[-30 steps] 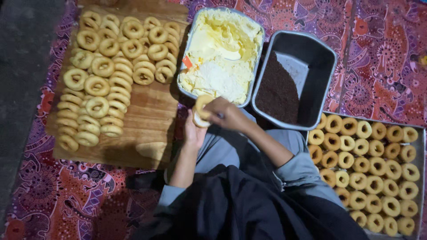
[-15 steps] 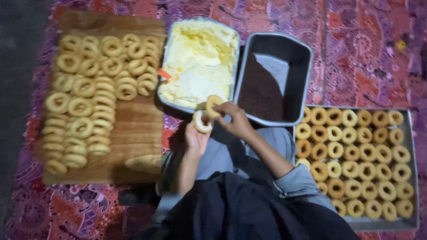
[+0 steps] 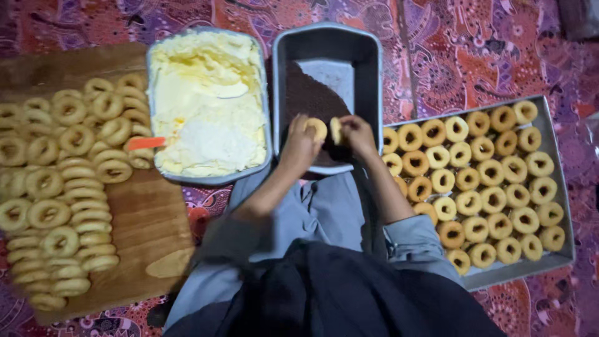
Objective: The person sits on the floor and repeatedly picks up ring-shaped doughnuts, inserts a white creamy filling into the center, then rolls the filled doughnut in a dark granular topping before placing it on a metal tray. The process is repeated for many doughnuts.
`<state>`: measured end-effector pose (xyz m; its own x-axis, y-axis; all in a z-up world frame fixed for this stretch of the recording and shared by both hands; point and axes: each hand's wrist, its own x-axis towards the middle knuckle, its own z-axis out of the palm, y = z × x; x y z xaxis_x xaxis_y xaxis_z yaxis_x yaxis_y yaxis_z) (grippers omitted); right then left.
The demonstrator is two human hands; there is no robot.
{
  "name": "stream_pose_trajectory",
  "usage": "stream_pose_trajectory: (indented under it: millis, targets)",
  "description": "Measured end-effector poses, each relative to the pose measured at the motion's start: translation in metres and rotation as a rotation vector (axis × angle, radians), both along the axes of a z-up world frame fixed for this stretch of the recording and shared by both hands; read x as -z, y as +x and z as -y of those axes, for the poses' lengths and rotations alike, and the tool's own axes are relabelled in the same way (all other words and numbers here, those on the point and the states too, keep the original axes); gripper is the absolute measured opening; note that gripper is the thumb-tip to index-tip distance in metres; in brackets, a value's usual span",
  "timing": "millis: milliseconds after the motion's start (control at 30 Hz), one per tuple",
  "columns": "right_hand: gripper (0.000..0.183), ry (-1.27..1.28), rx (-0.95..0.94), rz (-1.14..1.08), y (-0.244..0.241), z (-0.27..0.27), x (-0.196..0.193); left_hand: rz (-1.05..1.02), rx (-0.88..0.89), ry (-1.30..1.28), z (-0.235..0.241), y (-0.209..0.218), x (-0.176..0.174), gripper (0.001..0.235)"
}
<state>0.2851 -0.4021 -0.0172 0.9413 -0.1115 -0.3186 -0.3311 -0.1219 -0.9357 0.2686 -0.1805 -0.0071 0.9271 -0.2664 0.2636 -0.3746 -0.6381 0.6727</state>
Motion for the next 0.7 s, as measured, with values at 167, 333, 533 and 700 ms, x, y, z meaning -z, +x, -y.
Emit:
stream_pose_trajectory:
  millis: [167,333,533,700]
  targets:
    - [0.033,0.760,0.319,-0.272,-0.021,0.009,-0.038,-0.221,0.091,0.231,0.013,0.019,0.022,0.020]
    - [0.040,0.228,0.120,0.144,-0.046,-0.009,-0.070,-0.925,-0.240,-1.150,0.020,-0.003,0.049,0.037]
    - [0.047,-0.364,-0.072,0.547,-0.052,-0.036,-0.096,-1.136,-0.116,-1.807,0.033,-0.015,0.044,0.042]
    - [0.053,0.315,0.190,-0.043,-0.045,-0.027,-0.087,-1.203,-0.081,-1.515,0.038,-0.006,0.007,0.040]
